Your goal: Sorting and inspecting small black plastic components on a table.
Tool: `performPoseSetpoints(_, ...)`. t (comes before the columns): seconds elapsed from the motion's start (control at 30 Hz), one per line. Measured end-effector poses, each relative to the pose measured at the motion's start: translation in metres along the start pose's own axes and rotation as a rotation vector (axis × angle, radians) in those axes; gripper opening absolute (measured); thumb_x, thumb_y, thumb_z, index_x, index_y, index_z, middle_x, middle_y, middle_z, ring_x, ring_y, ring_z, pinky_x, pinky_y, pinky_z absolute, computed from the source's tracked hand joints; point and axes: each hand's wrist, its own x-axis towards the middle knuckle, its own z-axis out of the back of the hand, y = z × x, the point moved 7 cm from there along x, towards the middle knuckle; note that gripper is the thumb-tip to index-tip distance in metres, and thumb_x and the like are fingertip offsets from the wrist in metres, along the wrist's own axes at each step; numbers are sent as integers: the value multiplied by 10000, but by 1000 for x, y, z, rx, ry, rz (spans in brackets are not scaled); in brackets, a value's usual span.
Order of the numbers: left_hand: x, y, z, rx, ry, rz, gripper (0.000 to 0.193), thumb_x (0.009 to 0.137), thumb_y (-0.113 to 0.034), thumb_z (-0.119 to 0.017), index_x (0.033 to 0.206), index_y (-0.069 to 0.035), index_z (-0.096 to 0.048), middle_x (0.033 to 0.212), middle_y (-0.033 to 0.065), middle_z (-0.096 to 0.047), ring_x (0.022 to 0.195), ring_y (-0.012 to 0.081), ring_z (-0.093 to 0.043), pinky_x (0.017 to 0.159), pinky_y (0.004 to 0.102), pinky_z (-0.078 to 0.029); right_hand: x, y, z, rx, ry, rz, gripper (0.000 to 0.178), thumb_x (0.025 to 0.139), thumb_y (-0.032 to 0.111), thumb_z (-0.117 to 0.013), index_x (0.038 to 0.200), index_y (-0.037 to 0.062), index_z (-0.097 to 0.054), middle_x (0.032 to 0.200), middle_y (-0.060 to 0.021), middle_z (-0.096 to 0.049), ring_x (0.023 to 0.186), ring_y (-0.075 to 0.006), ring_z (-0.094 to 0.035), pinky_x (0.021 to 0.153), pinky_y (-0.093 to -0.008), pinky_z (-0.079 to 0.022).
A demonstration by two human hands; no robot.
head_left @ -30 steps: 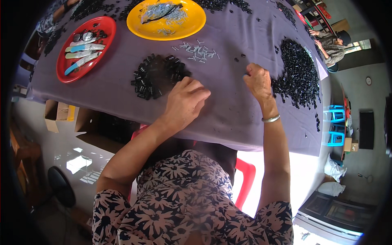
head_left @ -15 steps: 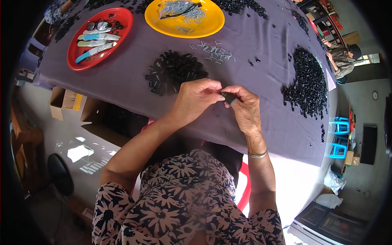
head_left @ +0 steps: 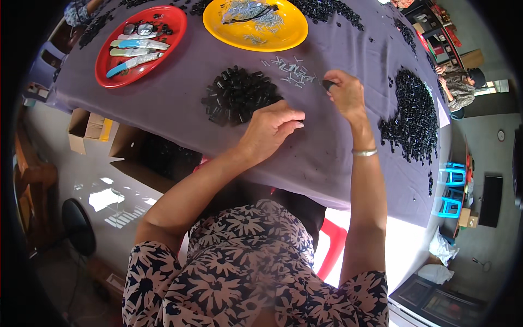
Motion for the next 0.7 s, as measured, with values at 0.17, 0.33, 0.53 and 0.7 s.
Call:
performPoseSetpoints(0.17,1,3,0,-17,46,61,194,818,22,-685,1003,-27,-655,768,48,-557,649,126,-521,602,248,-437,25,-7,-12,-208,187,-97,208,771,36,-571,940,29,-693,734,-19,-656,611,-84,-596,545,-243,-503)
performPoseSetpoints(0.33,4,9,1,-87,70,216,158,834,19,-665,987,-21,-658,763,12,-526,651,86,-487,619,237,-431,17,-8,-12,-55,257,-248,162,789,57,-580,904,3,-679,720,-17,-624,601,-81,-568,532,-236,-493)
performPoseSetpoints(0.53,0,19,-2,-236,66,311,107,860,6,-655,967,8,-658,821,-9,-558,739,38,-522,654,195,-445,-50,14,-26,399,238,-136,102,822,8,-557,878,-6,-641,735,-27,-615,614,-88,-564,593,-226,-497)
performPoseSetpoints(0.7,-2,25,-5,-306,32,293,104,857,6,-663,961,15,-652,852,-6,-577,754,33,-533,660,189,-457,-80,23,-38,722,105,59,71,838,-21,-593,880,-6,-648,801,-41,-629,700,-104,-579,630,-248,-499)
